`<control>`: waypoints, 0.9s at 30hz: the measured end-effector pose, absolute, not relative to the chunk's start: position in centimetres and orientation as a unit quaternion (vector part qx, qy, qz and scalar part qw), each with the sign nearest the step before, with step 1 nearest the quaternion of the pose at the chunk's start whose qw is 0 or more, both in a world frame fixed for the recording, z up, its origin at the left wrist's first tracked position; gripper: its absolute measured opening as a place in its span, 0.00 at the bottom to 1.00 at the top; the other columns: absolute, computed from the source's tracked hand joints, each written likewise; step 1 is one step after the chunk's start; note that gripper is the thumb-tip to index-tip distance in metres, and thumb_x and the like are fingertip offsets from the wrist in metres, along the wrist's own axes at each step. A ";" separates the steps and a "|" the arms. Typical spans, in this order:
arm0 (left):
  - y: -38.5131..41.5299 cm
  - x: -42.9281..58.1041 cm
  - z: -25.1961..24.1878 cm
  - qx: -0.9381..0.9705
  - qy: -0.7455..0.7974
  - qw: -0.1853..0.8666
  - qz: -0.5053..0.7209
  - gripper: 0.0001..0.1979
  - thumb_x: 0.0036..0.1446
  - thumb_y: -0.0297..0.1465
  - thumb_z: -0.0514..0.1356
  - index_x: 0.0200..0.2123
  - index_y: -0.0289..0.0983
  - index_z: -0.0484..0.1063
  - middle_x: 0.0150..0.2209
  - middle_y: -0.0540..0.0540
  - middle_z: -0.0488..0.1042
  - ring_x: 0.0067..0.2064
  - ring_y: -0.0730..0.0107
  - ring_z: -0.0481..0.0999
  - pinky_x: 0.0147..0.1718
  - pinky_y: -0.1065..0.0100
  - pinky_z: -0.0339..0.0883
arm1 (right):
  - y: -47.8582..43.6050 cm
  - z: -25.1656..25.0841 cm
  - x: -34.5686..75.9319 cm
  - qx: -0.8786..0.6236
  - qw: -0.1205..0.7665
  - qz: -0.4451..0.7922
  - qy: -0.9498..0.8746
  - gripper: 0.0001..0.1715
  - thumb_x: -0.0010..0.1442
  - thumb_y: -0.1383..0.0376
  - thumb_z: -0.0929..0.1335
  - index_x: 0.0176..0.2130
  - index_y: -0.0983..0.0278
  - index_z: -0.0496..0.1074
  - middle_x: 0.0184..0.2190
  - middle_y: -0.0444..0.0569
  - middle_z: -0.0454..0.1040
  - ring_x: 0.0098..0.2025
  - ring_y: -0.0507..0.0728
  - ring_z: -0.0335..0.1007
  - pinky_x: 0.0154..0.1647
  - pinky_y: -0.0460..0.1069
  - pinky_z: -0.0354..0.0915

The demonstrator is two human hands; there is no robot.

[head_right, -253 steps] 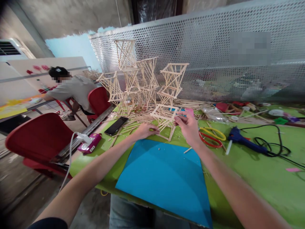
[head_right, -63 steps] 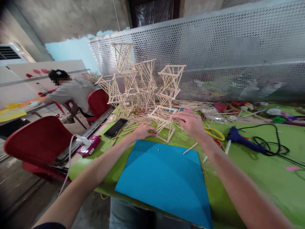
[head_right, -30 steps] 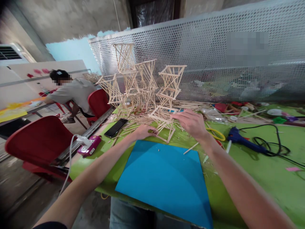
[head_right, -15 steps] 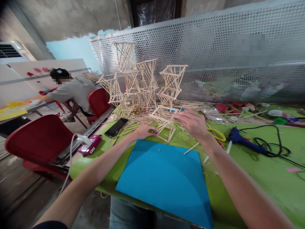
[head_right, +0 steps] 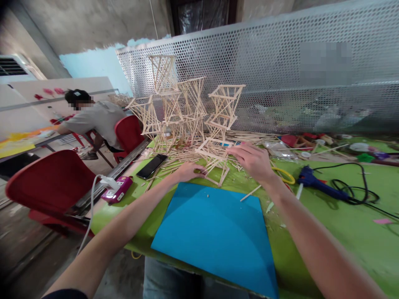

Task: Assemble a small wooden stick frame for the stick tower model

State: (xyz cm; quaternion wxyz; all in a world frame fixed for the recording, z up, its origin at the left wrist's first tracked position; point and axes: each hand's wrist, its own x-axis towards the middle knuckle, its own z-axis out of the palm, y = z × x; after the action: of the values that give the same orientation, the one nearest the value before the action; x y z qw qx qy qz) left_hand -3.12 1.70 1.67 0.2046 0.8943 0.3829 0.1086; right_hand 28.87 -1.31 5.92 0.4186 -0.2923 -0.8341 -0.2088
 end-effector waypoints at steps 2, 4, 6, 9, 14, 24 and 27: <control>1.6 -3.1 1.7 0.893 0.383 0.207 0.110 0.16 0.68 0.48 0.65 0.48 0.45 0.84 0.49 0.52 0.86 0.48 0.63 0.83 0.48 0.69 0.66 | -1.3 5.9 28.9 -0.293 0.415 -0.210 -0.836 0.15 0.72 0.68 0.70 0.53 0.54 0.83 0.50 0.43 0.86 0.55 0.59 0.83 0.62 0.55 0.74; 1.5 -3.1 1.8 0.894 0.383 0.205 0.110 0.16 0.68 0.48 0.65 0.48 0.45 0.84 0.49 0.51 0.86 0.47 0.63 0.83 0.49 0.68 0.66 | -1.3 5.8 29.0 -0.292 0.414 -0.214 -0.835 0.14 0.72 0.68 0.70 0.53 0.55 0.83 0.50 0.43 0.86 0.55 0.59 0.83 0.62 0.54 0.74; 1.5 -3.2 1.8 0.895 0.381 0.204 0.111 0.16 0.68 0.48 0.65 0.48 0.44 0.84 0.49 0.51 0.86 0.48 0.63 0.83 0.49 0.68 0.66 | -1.3 5.8 29.1 -0.296 0.413 -0.216 -0.834 0.14 0.72 0.67 0.71 0.53 0.55 0.83 0.50 0.44 0.86 0.55 0.59 0.83 0.61 0.54 0.75; 1.5 -3.3 1.8 0.897 0.375 0.205 0.114 0.17 0.68 0.48 0.65 0.49 0.45 0.83 0.50 0.51 0.86 0.48 0.62 0.83 0.50 0.68 0.66 | -1.1 5.7 29.3 -0.303 0.415 -0.212 -0.832 0.14 0.72 0.66 0.71 0.53 0.54 0.83 0.50 0.43 0.86 0.55 0.60 0.83 0.60 0.54 0.76; 1.7 -3.4 1.6 0.896 0.373 0.208 0.119 0.16 0.68 0.47 0.64 0.49 0.45 0.84 0.51 0.51 0.86 0.49 0.62 0.83 0.50 0.68 0.66 | -1.1 5.7 29.2 -0.296 0.423 -0.212 -0.830 0.14 0.71 0.67 0.71 0.53 0.54 0.83 0.50 0.43 0.86 0.55 0.60 0.83 0.60 0.54 0.76; 1.7 -3.4 1.5 0.899 0.369 0.205 0.116 0.16 0.68 0.49 0.64 0.48 0.45 0.84 0.48 0.51 0.86 0.45 0.64 0.83 0.47 0.69 0.66 | -1.3 6.1 28.5 -0.288 0.433 -0.211 -0.828 0.13 0.71 0.68 0.71 0.50 0.53 0.84 0.47 0.41 0.87 0.52 0.59 0.85 0.60 0.54 0.76; 1.5 -3.2 1.7 0.895 0.376 0.211 0.112 0.18 0.68 0.49 0.64 0.51 0.45 0.83 0.48 0.51 0.86 0.43 0.65 0.82 0.42 0.69 0.66 | -1.4 6.3 28.5 -0.288 0.428 -0.217 -0.828 0.13 0.72 0.68 0.71 0.50 0.54 0.84 0.47 0.42 0.87 0.52 0.59 0.85 0.58 0.54 0.77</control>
State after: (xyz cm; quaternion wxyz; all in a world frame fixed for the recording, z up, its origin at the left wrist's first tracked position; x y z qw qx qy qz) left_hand -3.19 1.52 1.70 0.2114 0.8953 0.3757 0.1121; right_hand 28.50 -1.37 6.29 0.4281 -0.2882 -0.8285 -0.2174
